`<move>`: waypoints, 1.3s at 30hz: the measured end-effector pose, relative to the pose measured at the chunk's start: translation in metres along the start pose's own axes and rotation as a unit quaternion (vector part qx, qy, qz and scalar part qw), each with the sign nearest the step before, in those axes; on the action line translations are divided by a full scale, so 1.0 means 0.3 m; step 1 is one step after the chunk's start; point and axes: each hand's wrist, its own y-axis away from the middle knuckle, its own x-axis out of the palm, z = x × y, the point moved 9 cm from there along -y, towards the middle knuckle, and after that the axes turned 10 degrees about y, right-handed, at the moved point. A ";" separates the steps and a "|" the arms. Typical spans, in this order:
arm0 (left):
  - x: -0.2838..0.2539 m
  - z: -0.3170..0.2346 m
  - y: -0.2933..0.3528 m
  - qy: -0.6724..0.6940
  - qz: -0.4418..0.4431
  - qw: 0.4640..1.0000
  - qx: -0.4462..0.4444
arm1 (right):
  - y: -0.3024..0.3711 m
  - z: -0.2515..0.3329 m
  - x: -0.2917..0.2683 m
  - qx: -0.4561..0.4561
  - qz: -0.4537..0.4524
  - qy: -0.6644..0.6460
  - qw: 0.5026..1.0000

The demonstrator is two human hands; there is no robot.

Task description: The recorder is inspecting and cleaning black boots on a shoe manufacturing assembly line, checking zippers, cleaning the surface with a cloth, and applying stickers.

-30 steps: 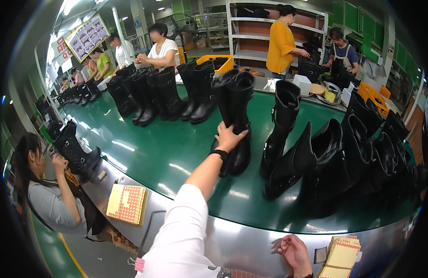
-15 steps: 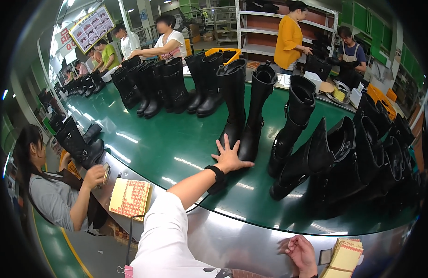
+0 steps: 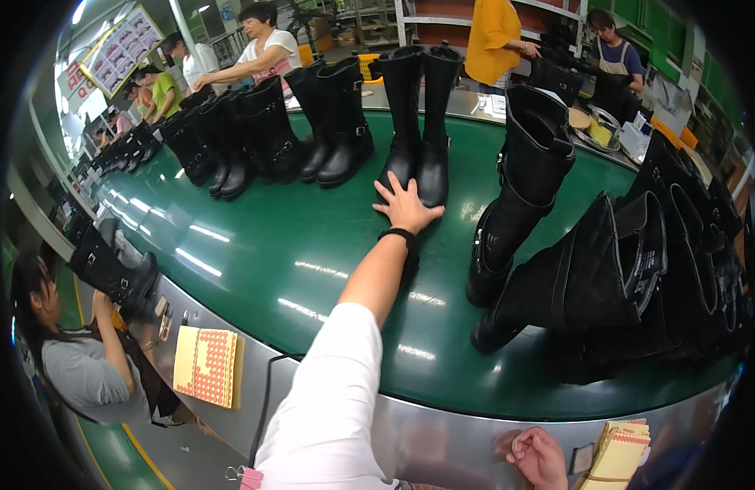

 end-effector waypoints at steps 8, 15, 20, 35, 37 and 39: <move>0.068 0.034 -0.072 -0.006 0.051 0.998 0.020 | 0.003 0.007 -0.001 0.005 0.008 -0.011 1.000; -0.081 0.147 -0.032 -0.005 0.155 0.983 0.098 | -0.017 -0.015 -0.061 -0.034 0.022 -0.033 0.999; -0.474 0.076 -0.157 -0.101 -0.086 0.958 0.253 | -0.018 -0.016 -0.068 -0.037 0.045 -0.056 0.997; -0.739 0.033 -0.553 -0.147 -0.075 0.980 0.116 | -0.026 -0.036 -0.101 -0.015 0.142 -0.180 0.973; -0.761 0.042 -0.534 -0.163 -0.116 0.969 0.145 | -0.029 -0.044 -0.114 -0.006 0.132 -0.173 0.976; -0.760 0.078 -0.531 -0.214 -0.068 0.968 0.114 | -0.030 -0.046 -0.112 -0.002 0.136 -0.168 0.976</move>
